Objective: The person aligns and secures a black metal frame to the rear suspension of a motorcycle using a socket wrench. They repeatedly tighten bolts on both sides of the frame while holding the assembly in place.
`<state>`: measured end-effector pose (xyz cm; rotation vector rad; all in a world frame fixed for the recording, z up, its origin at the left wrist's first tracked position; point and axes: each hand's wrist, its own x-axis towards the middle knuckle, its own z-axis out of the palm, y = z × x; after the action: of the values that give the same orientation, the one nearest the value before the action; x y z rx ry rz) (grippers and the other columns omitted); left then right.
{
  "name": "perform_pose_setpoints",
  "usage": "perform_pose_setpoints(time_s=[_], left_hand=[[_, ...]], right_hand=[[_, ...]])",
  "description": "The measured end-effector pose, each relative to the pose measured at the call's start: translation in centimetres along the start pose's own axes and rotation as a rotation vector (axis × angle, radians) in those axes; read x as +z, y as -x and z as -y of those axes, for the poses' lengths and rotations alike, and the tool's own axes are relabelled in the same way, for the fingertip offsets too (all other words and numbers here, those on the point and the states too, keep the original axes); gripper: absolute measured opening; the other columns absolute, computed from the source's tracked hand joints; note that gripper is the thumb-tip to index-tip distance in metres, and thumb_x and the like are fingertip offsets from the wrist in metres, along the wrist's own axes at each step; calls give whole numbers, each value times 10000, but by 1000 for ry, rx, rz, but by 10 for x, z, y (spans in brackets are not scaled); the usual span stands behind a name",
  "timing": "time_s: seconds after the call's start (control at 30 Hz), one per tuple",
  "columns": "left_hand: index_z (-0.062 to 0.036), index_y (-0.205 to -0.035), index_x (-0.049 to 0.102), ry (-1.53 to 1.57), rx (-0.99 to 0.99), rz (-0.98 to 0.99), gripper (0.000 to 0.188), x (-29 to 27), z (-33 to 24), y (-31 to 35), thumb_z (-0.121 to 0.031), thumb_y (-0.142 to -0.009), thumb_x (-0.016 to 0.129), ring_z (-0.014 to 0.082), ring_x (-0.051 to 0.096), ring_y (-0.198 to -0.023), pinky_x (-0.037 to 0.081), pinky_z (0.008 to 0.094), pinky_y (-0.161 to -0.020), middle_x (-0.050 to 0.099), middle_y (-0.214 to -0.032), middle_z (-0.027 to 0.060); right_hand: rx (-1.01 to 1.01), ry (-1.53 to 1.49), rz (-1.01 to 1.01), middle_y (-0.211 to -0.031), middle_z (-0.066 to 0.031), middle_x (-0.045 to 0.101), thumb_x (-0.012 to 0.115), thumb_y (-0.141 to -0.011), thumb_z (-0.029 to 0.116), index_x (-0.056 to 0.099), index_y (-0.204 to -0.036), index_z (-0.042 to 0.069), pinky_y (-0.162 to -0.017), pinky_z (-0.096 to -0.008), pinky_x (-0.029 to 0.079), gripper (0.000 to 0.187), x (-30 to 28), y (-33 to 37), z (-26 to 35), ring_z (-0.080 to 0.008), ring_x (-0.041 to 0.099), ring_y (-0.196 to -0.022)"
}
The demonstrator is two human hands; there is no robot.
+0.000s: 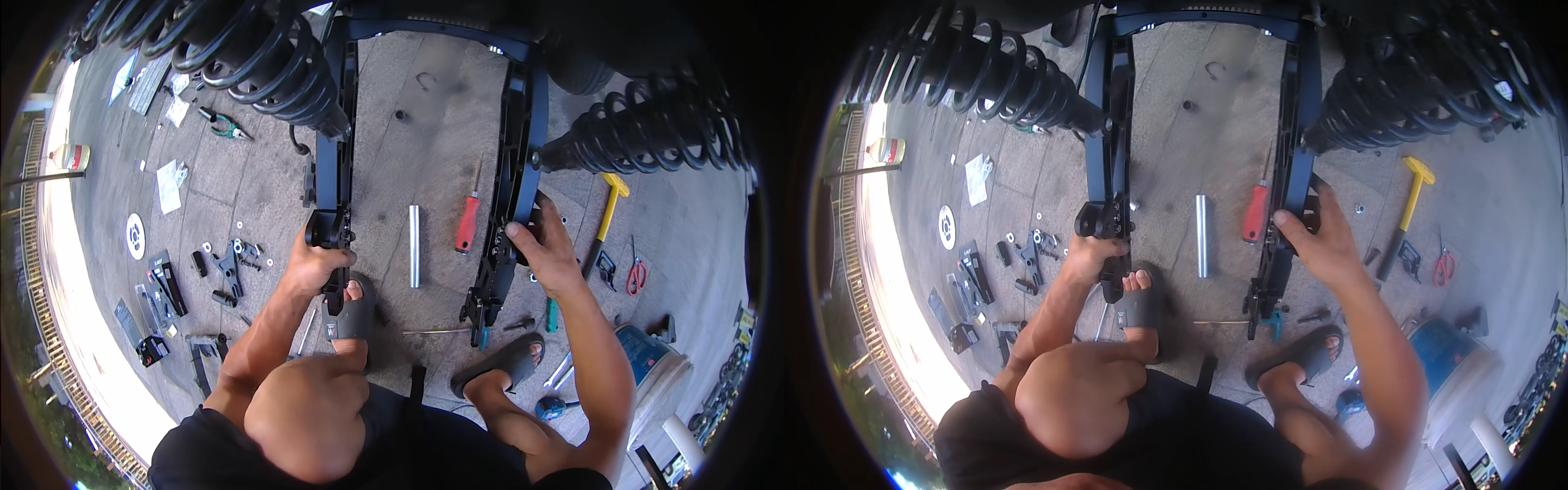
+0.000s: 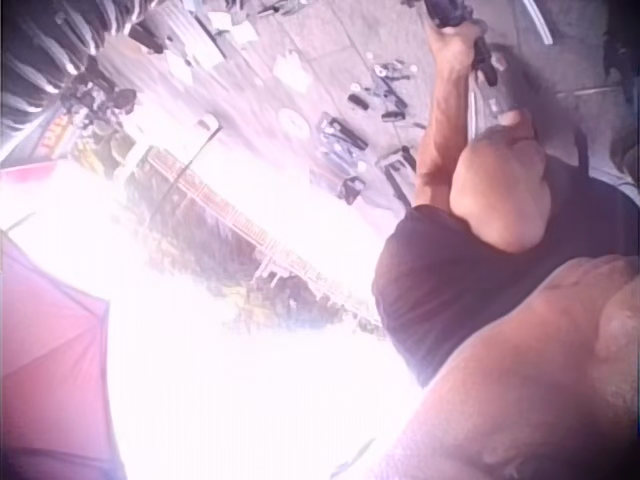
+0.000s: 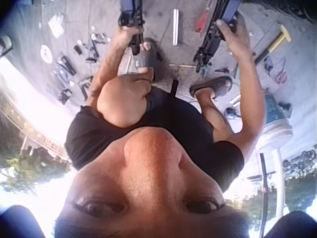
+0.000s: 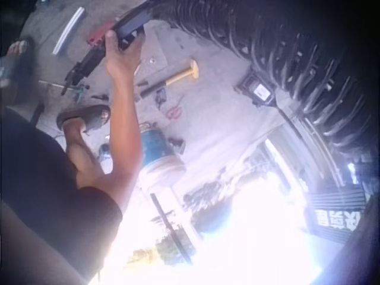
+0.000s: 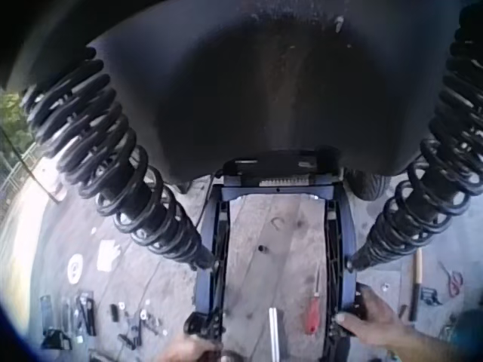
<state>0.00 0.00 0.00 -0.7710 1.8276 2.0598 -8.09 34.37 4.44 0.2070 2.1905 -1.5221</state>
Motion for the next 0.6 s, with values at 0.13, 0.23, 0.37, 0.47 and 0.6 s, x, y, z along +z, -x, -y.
perform_pose_setpoints(time_s=[0.13, 0.23, 0.37, 0.47, 0.6], left_hand=[[-17, -1068, 567, -91, -38, -36, 495, -5, -6, 5, 67, -610, 738, 113, 574, -687, 488, 285, -642, 587, -805, 7], [-13, -1088, 565, -107, -44, -29, 513, -5, -10, 3, 47, -615, 755, 108, 570, -697, 484, 278, -645, 581, -816, 3], [-6, -1186, 548, -174, -106, -30, 605, -8, -13, 4, 0, -634, 795, 113, 565, -788, 477, 273, -711, 561, -871, 2], [20, -1373, 455, -237, -102, 36, 857, -11, -14, 5, -116, -633, 867, 174, 583, -1005, 473, 304, -899, 588, -1097, 83], [79, -1518, 185, -202, 37, 452, 1290, -53, -44, -16, -387, -573, 930, 338, 434, -1350, 317, 446, -1139, 358, -1510, 248]], right_hand=[[21, 198, -86, -1019, -166, 657, 775, -821, 280, 512, -1202, -33, -851, -356, 510, 559, 24, -20, 12, -240, 644, -964], [-16, 267, -172, -923, -140, 655, 732, -843, 205, 521, -1143, -35, -738, -345, 536, 439, 28, -32, 20, -221, 664, -794], [27, 106, -145, -789, -89, 645, 633, -891, 88, 520, -1101, -36, -557, -306, 527, 269, 31, -36, 25, -162, 644, -596], [42, 97, -166, -731, -78, 635, 625, -901, 107, 527, -1076, -36, -539, -310, 525, 247, 29, -37, 26, -161, 638, -566], [70, 153, -171, -681, -73, 625, 622, -909, 128, 543, -1023, -34, -526, -316, 525, 214, 22, -38, 30, -161, 635, -542]])
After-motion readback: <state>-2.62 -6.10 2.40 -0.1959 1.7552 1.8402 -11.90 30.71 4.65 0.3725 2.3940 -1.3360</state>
